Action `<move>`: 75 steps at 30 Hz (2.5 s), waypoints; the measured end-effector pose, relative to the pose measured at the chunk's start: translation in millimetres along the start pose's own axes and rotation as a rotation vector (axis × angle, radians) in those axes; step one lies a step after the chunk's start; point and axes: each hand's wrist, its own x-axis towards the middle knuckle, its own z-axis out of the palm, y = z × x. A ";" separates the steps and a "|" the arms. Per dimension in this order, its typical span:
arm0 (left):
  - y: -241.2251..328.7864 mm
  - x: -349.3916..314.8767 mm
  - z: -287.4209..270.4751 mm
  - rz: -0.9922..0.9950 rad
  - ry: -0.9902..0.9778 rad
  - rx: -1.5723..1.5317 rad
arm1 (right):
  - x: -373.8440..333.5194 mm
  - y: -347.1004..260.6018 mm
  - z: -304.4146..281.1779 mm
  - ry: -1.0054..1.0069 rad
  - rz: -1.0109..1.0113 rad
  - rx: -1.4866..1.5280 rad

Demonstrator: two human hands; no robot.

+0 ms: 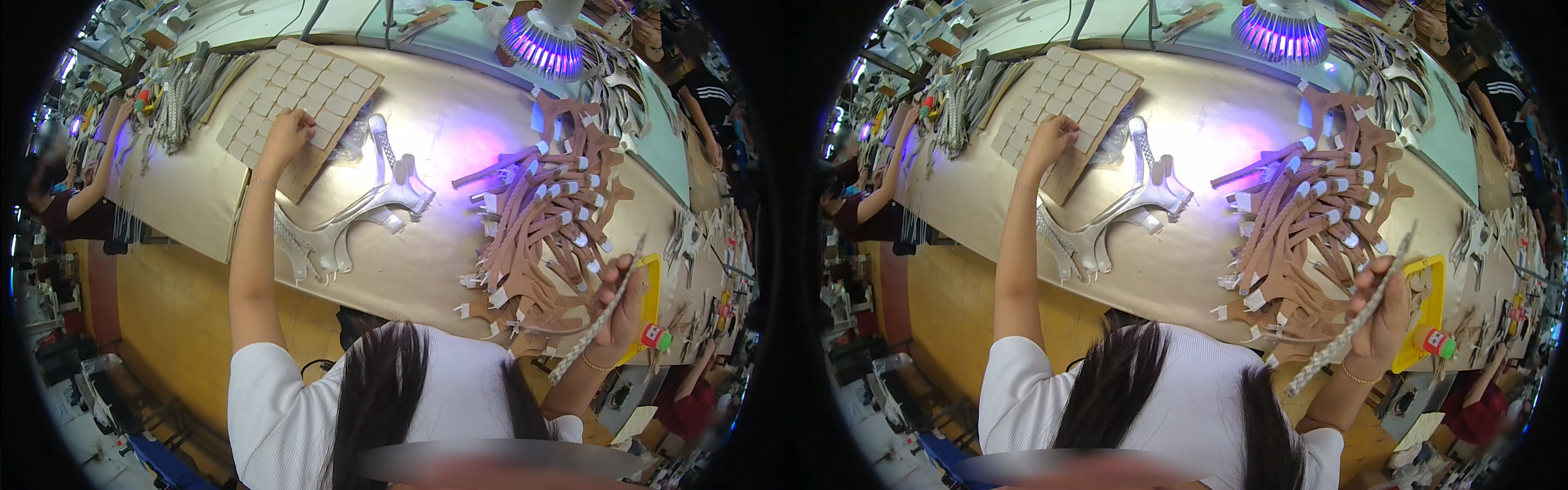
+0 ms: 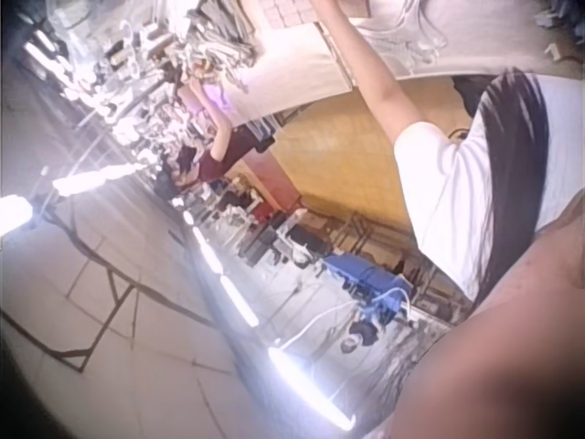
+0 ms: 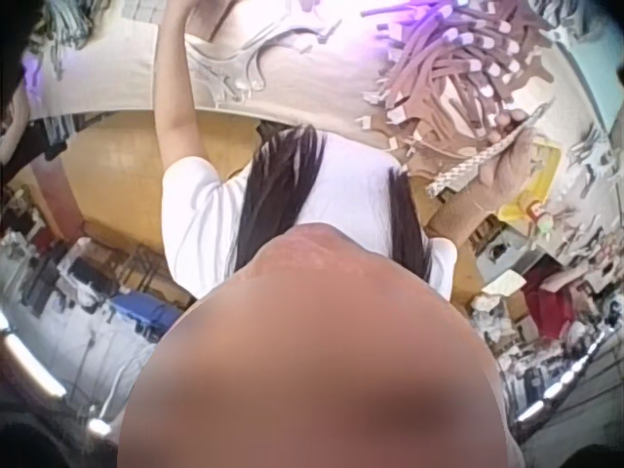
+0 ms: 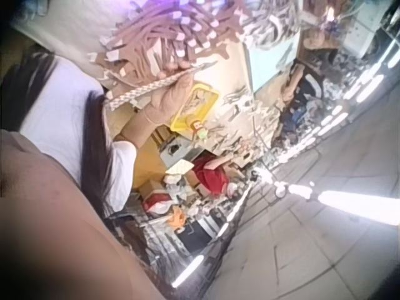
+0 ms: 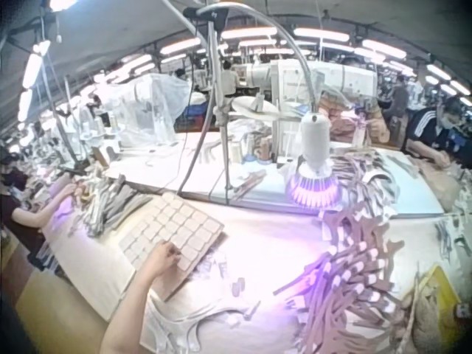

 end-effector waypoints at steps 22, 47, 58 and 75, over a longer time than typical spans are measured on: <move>83.3 -9.8 -43.6 -0.204 -0.149 -0.842 | 77.1 44.5 47.6 -0.132 0.183 -0.101; 232.4 110.8 79.2 0.269 -0.820 -0.872 | 166.0 92.6 51.1 -0.315 0.168 -0.531; 204.2 109.7 132.1 0.132 -0.521 -1.103 | 174.7 87.5 40.6 -0.249 0.321 -0.463; 213.8 84.3 107.0 0.236 -0.426 -0.588 | 173.7 91.3 43.9 -0.242 0.277 -0.485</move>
